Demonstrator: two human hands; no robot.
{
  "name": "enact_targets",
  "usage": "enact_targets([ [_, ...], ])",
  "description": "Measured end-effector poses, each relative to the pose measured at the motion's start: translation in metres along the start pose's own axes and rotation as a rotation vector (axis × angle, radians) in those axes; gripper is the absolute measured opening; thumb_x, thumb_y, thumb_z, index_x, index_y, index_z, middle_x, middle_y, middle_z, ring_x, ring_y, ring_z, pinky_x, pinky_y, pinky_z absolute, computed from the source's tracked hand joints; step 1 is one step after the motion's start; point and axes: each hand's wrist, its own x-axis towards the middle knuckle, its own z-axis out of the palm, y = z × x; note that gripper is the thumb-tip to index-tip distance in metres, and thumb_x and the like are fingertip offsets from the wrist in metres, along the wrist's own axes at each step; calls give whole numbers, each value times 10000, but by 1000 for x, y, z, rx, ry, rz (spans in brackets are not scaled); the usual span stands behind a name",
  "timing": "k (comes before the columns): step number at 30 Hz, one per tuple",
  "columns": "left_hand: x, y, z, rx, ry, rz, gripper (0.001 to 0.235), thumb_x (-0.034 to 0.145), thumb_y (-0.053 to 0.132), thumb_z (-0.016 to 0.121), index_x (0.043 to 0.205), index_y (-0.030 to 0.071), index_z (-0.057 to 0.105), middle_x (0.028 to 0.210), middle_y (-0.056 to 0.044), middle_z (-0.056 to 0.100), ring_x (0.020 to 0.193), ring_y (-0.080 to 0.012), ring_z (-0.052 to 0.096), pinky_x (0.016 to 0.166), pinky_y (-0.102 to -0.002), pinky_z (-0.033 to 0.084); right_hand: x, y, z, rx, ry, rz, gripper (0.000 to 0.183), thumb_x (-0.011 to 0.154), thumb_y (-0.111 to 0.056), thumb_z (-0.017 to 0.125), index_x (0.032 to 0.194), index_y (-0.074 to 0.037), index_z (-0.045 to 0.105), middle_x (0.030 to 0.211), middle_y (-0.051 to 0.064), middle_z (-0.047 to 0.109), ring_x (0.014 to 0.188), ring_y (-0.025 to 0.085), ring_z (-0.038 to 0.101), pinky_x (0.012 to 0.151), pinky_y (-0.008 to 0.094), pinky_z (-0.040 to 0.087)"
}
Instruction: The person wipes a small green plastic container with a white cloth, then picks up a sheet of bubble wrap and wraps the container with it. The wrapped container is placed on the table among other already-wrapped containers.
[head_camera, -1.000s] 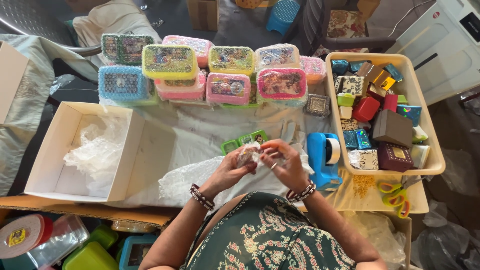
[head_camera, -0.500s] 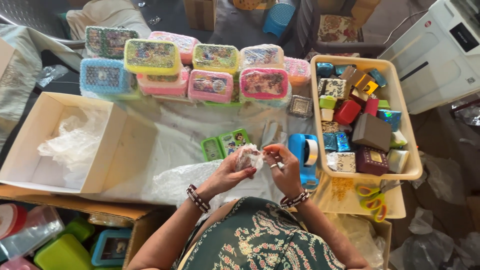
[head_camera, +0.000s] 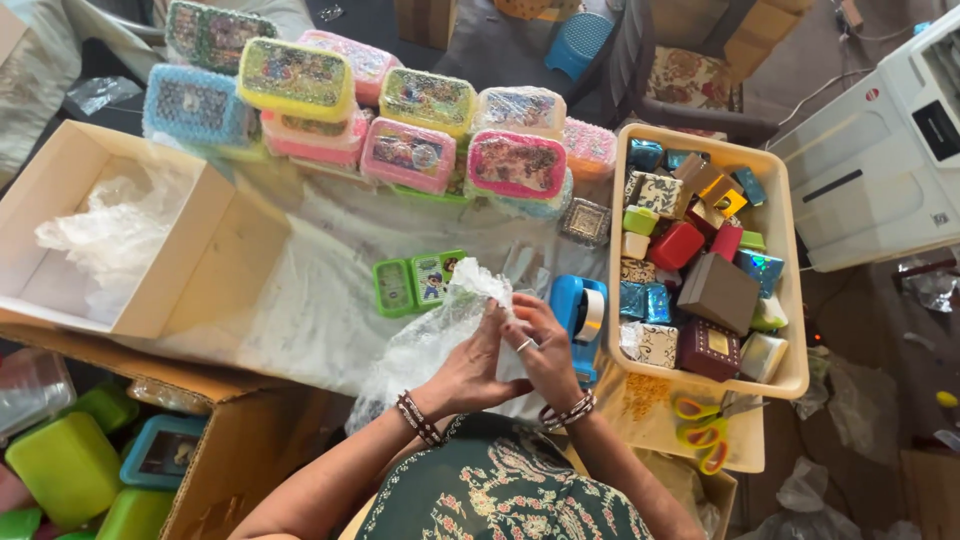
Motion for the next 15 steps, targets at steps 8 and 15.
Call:
enact_targets([
  [8,5,12,-64,10,204,5,648,911,323,768,1464,117,500,1540,-151,518,1423,-349,538,1084,-413,512,38,42,-10,752,218,369,182,1054,-172,575,1183,-70,655,1108,41,710,974,127,675,859,291,544],
  [15,9,20,-141,373,780,82,636,831,255,806,1394,97,556,1448,-172,585,1333,-337,507,1092,-489,403,61,36,27,725,303,316,148,1030,-149,583,1116,-73,677,979,-16,723,823,56,639,723,260,539],
])
